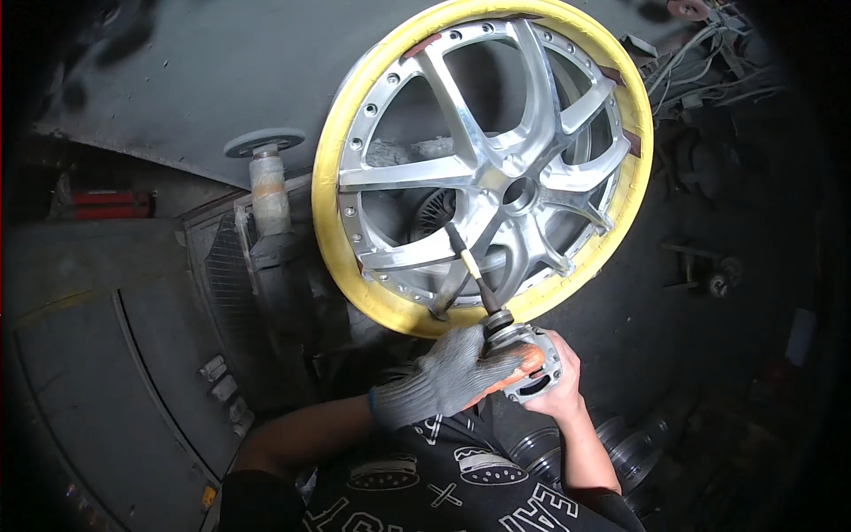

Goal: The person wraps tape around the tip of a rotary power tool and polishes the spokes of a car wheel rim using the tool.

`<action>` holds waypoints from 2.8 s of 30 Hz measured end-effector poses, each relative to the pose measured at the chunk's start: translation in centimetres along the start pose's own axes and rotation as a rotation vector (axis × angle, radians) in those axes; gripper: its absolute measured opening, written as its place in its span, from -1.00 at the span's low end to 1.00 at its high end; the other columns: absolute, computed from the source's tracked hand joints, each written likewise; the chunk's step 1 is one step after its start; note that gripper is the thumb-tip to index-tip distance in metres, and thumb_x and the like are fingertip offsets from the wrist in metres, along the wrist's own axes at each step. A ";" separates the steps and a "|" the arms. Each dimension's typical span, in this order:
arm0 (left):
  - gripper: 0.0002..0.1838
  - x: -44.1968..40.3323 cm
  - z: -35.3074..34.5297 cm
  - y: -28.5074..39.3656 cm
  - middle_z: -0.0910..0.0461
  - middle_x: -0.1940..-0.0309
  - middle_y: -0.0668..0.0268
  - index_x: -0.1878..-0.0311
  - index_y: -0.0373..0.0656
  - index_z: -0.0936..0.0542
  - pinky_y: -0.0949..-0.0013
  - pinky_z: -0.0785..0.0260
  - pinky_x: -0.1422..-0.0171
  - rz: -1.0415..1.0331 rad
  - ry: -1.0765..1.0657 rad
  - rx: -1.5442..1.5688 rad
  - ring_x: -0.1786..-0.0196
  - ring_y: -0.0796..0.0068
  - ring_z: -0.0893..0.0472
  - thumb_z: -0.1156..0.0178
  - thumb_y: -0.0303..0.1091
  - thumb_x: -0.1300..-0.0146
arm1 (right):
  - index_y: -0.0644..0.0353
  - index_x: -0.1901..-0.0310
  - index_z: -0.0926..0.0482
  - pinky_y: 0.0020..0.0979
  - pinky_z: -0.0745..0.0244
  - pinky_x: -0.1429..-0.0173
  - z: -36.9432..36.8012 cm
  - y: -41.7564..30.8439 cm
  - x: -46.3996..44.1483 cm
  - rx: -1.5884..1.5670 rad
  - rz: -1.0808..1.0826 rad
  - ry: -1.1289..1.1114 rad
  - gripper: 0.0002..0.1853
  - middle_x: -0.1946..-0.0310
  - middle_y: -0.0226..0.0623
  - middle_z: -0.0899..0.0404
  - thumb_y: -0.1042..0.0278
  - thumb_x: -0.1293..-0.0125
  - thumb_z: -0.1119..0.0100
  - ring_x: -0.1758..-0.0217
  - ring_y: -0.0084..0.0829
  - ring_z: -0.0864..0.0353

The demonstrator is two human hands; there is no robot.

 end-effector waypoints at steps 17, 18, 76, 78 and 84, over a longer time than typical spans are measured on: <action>-0.47 6.0 3.6 -4.5 -0.58 0.22 0.32 -0.06 -0.26 -0.53 0.52 -0.47 0.27 -0.052 0.099 0.436 0.23 0.63 -0.54 -0.40 -0.05 -0.20 | 0.36 0.00 -0.52 -0.18 -0.57 0.00 -4.1 -5.7 -1.2 0.050 0.047 -0.064 -0.29 0.13 -0.04 -0.61 0.43 0.34 -0.51 0.15 -0.02 -0.65; -0.45 5.3 3.3 -4.1 -0.57 0.19 0.31 -0.08 -0.26 -0.52 0.52 -0.48 0.26 -0.046 0.023 0.440 0.22 0.62 -0.55 -0.40 -0.04 -0.20 | 0.36 0.01 -0.52 -0.17 -0.56 0.01 -3.2 -5.5 -1.2 0.082 0.038 -0.064 -0.29 0.14 -0.04 -0.60 0.44 0.36 -0.50 0.15 -0.01 -0.64; -0.58 8.2 6.1 -4.9 -0.62 0.20 0.36 0.03 -0.25 -0.59 0.38 -0.41 -0.03 -0.071 0.104 0.632 0.14 0.59 -0.56 -0.30 -0.05 -0.31 | 0.43 -0.06 -0.41 -0.13 -0.52 -0.01 -5.1 -11.0 -2.6 0.257 0.007 -0.209 -0.26 0.22 0.03 -0.57 0.40 0.27 -0.47 0.18 0.02 -0.60; -0.56 7.0 5.3 -5.7 -0.62 0.21 0.34 0.03 -0.25 -0.59 0.40 -0.47 0.09 -0.143 0.072 0.578 0.15 0.58 -0.58 -0.30 -0.03 -0.30 | 0.38 -0.03 -0.44 -0.13 -0.53 0.00 -3.9 -10.0 -2.4 0.284 0.022 -0.188 -0.28 0.21 0.01 -0.57 0.44 0.32 -0.42 0.18 0.00 -0.60; -0.43 3.0 1.7 -2.5 -0.61 0.13 0.27 -0.11 -0.24 -0.53 0.41 -0.55 0.26 -0.012 0.018 0.528 0.12 0.51 -0.62 -0.31 0.07 -0.26 | 0.36 0.03 -0.49 -0.16 -0.56 0.03 0.5 -6.4 -3.2 0.242 0.034 -0.137 -0.29 0.16 -0.02 -0.59 0.50 0.41 -0.47 0.16 0.03 -0.64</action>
Point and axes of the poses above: each hand's wrist, its own x-axis away from the middle knuckle, its own z-axis out of the back of the hand, y = z × x, the point moved 3 cm from there along -x, towards the middle knuckle
